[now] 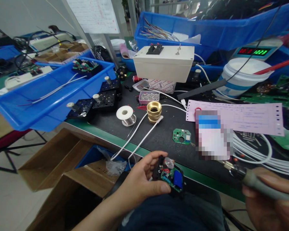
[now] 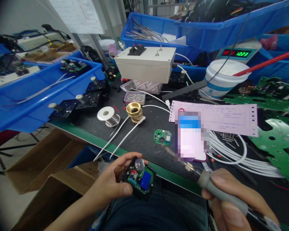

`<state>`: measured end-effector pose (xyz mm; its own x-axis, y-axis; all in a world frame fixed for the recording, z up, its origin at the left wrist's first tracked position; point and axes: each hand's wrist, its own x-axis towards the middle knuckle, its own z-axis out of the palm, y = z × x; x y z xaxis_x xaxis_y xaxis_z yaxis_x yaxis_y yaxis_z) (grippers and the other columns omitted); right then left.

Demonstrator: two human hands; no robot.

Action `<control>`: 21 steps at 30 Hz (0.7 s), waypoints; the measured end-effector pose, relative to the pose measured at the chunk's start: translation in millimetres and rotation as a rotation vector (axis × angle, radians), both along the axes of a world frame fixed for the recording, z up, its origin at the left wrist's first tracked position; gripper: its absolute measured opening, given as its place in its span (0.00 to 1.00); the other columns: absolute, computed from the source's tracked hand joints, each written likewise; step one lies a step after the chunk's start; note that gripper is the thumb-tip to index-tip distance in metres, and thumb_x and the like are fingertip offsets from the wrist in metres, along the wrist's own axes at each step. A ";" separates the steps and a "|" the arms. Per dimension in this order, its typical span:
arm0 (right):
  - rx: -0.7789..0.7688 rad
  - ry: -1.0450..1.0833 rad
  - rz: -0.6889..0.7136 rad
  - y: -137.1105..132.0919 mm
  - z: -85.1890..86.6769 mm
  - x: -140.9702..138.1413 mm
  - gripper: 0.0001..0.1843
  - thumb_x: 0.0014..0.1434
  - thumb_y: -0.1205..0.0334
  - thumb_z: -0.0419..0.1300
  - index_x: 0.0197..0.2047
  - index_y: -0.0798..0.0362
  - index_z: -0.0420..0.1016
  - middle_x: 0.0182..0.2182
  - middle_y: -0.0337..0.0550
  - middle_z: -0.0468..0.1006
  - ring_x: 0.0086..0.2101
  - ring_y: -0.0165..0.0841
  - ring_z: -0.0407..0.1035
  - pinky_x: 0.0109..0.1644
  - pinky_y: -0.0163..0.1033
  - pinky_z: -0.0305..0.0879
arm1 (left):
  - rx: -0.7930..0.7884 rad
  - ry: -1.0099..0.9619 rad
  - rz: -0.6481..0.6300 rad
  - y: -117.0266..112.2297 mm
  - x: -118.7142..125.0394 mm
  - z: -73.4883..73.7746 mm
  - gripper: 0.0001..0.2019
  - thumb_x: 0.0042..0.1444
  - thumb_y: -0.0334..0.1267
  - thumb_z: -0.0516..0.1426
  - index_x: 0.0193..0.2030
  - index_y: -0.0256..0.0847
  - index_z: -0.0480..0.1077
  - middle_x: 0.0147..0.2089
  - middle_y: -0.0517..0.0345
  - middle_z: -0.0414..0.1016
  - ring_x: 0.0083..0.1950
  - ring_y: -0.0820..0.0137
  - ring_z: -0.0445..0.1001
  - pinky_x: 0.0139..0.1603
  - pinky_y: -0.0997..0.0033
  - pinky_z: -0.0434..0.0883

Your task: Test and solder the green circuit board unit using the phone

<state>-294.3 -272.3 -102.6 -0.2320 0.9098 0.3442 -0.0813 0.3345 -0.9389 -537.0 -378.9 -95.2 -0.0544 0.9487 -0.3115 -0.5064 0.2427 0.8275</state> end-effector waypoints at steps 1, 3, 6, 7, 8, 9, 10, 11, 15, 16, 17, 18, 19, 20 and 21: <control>-0.042 0.034 -0.028 -1.8 0.1 -2.3 0.12 0.57 0.57 0.59 0.44 0.47 0.76 0.37 0.41 0.74 0.28 0.30 0.68 0.22 0.36 0.61 | -0.024 0.060 0.011 -1.1 -1.3 2.0 0.35 0.42 0.46 0.71 0.56 0.45 0.63 0.52 0.52 0.70 0.53 0.61 0.70 0.53 0.65 0.66; -0.067 0.074 -0.074 -5.3 0.9 -8.5 0.10 0.54 0.54 0.62 0.39 0.47 0.78 0.33 0.40 0.75 0.27 0.30 0.69 0.24 0.36 0.63 | -0.052 0.229 0.031 -1.3 -4.9 6.1 0.35 0.43 0.47 0.70 0.57 0.48 0.63 0.52 0.55 0.69 0.53 0.62 0.69 0.53 0.65 0.66; -0.068 0.059 -0.067 -9.8 0.6 -16.8 0.10 0.53 0.54 0.64 0.38 0.46 0.78 0.29 0.40 0.75 0.28 0.32 0.69 0.30 0.39 0.65 | -0.055 0.546 0.049 2.4 -11.0 13.0 0.33 0.45 0.48 0.69 0.58 0.53 0.64 0.53 0.57 0.66 0.52 0.62 0.69 0.51 0.66 0.69; -0.071 0.054 -0.067 -10.9 -0.3 -18.3 0.10 0.54 0.55 0.63 0.39 0.46 0.78 0.29 0.40 0.75 0.28 0.32 0.69 0.32 0.40 0.65 | -0.052 0.642 0.051 4.1 -12.4 15.3 0.32 0.45 0.49 0.69 0.58 0.54 0.64 0.52 0.58 0.67 0.50 0.63 0.70 0.49 0.66 0.70; -0.072 0.052 -0.069 -11.7 -1.4 -19.2 0.10 0.54 0.55 0.63 0.40 0.46 0.78 0.30 0.40 0.76 0.28 0.32 0.69 0.34 0.41 0.65 | -0.046 0.724 0.052 5.7 -13.5 17.4 0.32 0.46 0.49 0.68 0.58 0.55 0.64 0.50 0.58 0.67 0.48 0.63 0.71 0.47 0.67 0.71; -0.078 0.053 -0.065 -12.4 -2.7 -19.3 0.10 0.54 0.56 0.63 0.40 0.46 0.78 0.31 0.40 0.76 0.29 0.32 0.70 0.34 0.41 0.66 | -0.033 0.805 0.055 7.3 -14.0 19.3 0.32 0.46 0.50 0.68 0.58 0.55 0.63 0.49 0.58 0.68 0.47 0.64 0.71 0.44 0.67 0.72; -0.073 0.060 -0.067 -12.9 -4.1 -18.9 0.10 0.54 0.56 0.63 0.40 0.46 0.78 0.32 0.40 0.75 0.29 0.31 0.70 0.34 0.40 0.66 | -0.003 0.899 0.064 8.8 -14.1 20.8 0.32 0.46 0.50 0.68 0.58 0.54 0.63 0.49 0.57 0.68 0.46 0.64 0.71 0.42 0.69 0.73; -0.081 0.066 -0.065 -13.3 -5.6 -18.0 0.10 0.55 0.56 0.62 0.41 0.45 0.78 0.32 0.40 0.75 0.29 0.31 0.70 0.34 0.40 0.66 | 0.048 1.008 0.081 10.4 -13.8 21.7 0.32 0.47 0.49 0.68 0.58 0.53 0.62 0.50 0.57 0.67 0.47 0.64 0.71 0.42 0.69 0.73; -0.107 0.068 -0.090 -14.0 -11.6 -11.9 0.11 0.55 0.55 0.62 0.42 0.46 0.77 0.32 0.40 0.75 0.30 0.30 0.71 0.34 0.38 0.68 | 0.397 1.493 0.217 19.7 -12.5 16.5 0.28 0.55 0.39 0.64 0.59 0.43 0.58 0.56 0.50 0.65 0.54 0.64 0.67 0.53 0.66 0.70; -0.106 0.061 -0.102 -13.8 -13.1 -10.6 0.11 0.55 0.55 0.62 0.42 0.46 0.77 0.34 0.40 0.76 0.30 0.30 0.71 0.34 0.38 0.69 | 0.497 1.606 0.266 22.8 -12.7 12.7 0.26 0.56 0.35 0.63 0.59 0.40 0.58 0.56 0.48 0.65 0.55 0.64 0.67 0.55 0.65 0.69; -0.103 0.057 -0.111 -13.4 -14.4 -9.8 0.11 0.55 0.56 0.62 0.42 0.47 0.77 0.36 0.40 0.76 0.30 0.30 0.72 0.34 0.37 0.69 | 0.582 1.706 0.306 26.0 -13.0 8.1 0.25 0.57 0.31 0.62 0.59 0.38 0.57 0.56 0.46 0.65 0.54 0.64 0.67 0.55 0.65 0.69; -0.097 0.059 -0.124 -12.8 -15.4 -9.3 0.11 0.55 0.57 0.62 0.43 0.47 0.77 0.37 0.40 0.76 0.29 0.30 0.73 0.33 0.36 0.70 | 0.649 1.790 0.334 29.0 -13.4 2.9 0.25 0.57 0.28 0.61 0.59 0.36 0.58 0.55 0.44 0.65 0.54 0.64 0.67 0.54 0.66 0.69; -0.094 0.064 -0.124 -12.0 -16.0 -9.3 0.11 0.55 0.59 0.62 0.43 0.47 0.77 0.37 0.40 0.76 0.29 0.30 0.73 0.33 0.36 0.70 | 0.691 1.852 0.346 31.3 -13.5 -2.5 0.25 0.56 0.25 0.61 0.59 0.34 0.58 0.54 0.43 0.66 0.52 0.63 0.67 0.52 0.66 0.70; -0.085 0.072 -0.113 -11.1 -16.3 -9.7 0.11 0.56 0.59 0.61 0.43 0.47 0.77 0.36 0.40 0.76 0.28 0.30 0.73 0.32 0.36 0.70 | 0.707 1.889 0.336 32.8 -13.2 -7.9 0.25 0.56 0.24 0.60 0.58 0.34 0.59 0.54 0.43 0.66 0.51 0.63 0.68 0.51 0.66 0.70; -0.080 0.076 -0.100 -10.3 -16.2 -10.1 0.10 0.56 0.59 0.61 0.43 0.47 0.77 0.35 0.40 0.76 0.29 0.30 0.72 0.33 0.36 0.70 | 0.701 1.909 0.315 33.3 -12.5 -12.9 0.24 0.56 0.23 0.60 0.58 0.34 0.59 0.53 0.43 0.66 0.50 0.63 0.68 0.50 0.65 0.71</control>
<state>-304.4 -282.6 -118.8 -0.1146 0.9522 0.2830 -0.1226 0.2691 -0.9553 -549.5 -345.6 -108.1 0.0491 0.7507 0.6588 0.9721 -0.1874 0.1410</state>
